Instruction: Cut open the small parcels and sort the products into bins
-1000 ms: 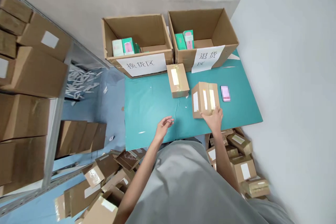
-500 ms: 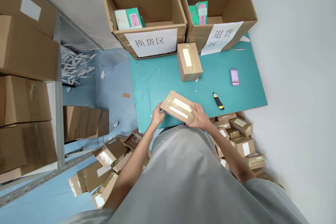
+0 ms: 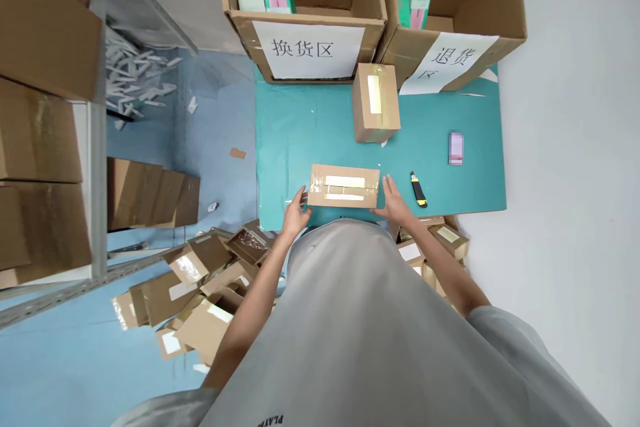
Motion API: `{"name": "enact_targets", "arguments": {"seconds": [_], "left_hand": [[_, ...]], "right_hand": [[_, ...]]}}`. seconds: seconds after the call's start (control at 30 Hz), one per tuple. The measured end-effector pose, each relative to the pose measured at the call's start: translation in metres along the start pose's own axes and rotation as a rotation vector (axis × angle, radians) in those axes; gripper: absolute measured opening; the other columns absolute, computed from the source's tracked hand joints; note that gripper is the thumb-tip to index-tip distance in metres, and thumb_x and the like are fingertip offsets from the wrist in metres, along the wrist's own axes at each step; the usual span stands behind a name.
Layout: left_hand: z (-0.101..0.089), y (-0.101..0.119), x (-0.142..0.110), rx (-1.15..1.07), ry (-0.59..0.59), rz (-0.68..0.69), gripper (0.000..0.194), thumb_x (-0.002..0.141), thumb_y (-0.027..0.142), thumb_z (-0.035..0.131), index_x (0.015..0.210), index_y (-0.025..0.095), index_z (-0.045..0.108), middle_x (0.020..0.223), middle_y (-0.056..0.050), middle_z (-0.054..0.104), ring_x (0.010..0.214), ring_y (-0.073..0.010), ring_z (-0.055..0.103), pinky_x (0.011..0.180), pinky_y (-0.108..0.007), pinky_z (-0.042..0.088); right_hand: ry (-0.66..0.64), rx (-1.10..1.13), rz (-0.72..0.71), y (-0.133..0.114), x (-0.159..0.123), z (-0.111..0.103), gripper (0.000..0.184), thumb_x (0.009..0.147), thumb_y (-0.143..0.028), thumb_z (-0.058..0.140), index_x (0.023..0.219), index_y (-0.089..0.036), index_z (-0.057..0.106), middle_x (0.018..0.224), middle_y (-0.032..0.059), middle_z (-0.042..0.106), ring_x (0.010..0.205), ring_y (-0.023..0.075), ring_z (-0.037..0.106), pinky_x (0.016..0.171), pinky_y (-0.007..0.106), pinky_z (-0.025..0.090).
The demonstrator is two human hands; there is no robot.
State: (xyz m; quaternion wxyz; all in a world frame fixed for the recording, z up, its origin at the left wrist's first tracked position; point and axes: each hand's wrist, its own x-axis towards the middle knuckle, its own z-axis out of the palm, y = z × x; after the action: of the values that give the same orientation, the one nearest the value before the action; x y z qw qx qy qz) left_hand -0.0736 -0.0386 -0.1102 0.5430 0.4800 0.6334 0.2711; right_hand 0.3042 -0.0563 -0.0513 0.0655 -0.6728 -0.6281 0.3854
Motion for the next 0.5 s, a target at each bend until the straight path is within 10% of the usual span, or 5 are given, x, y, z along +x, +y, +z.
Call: {"name": "enact_targets", "arguments": {"seconds": [0.27, 0.5], "left_hand": [[0.021, -0.003, 0.008, 0.08, 0.016, -0.102, 0.08, 0.068, 0.011, 0.075, 0.147, 0.023, 0.076, 0.143, -0.015, 0.078, 0.142, -0.0428, 0.067, 0.127, -0.064, 0.05], [0.019, 0.042, -0.001, 0.058, 0.012, -0.054, 0.048, 0.08, 0.028, 0.075, 0.126, 0.017, 0.083, 0.138, -0.014, 0.081, 0.136, -0.0383, 0.072, 0.125, -0.051, 0.053]], "right_hand": [[-0.091, 0.294, 0.052, 0.016, -0.005, 0.038, 0.086, 0.091, -0.063, 0.082, 0.162, -0.018, 0.065, 0.161, 0.0177, 0.07, 0.151, 0.038, 0.065, 0.127, 0.058, 0.053], [0.022, 0.526, 0.1, 0.005, 0.007, 0.009, 0.081, 0.102, -0.073, 0.062, 0.164, -0.02, 0.066, 0.173, 0.0126, 0.061, 0.163, 0.0321, 0.054, 0.13, 0.048, 0.051]]}}
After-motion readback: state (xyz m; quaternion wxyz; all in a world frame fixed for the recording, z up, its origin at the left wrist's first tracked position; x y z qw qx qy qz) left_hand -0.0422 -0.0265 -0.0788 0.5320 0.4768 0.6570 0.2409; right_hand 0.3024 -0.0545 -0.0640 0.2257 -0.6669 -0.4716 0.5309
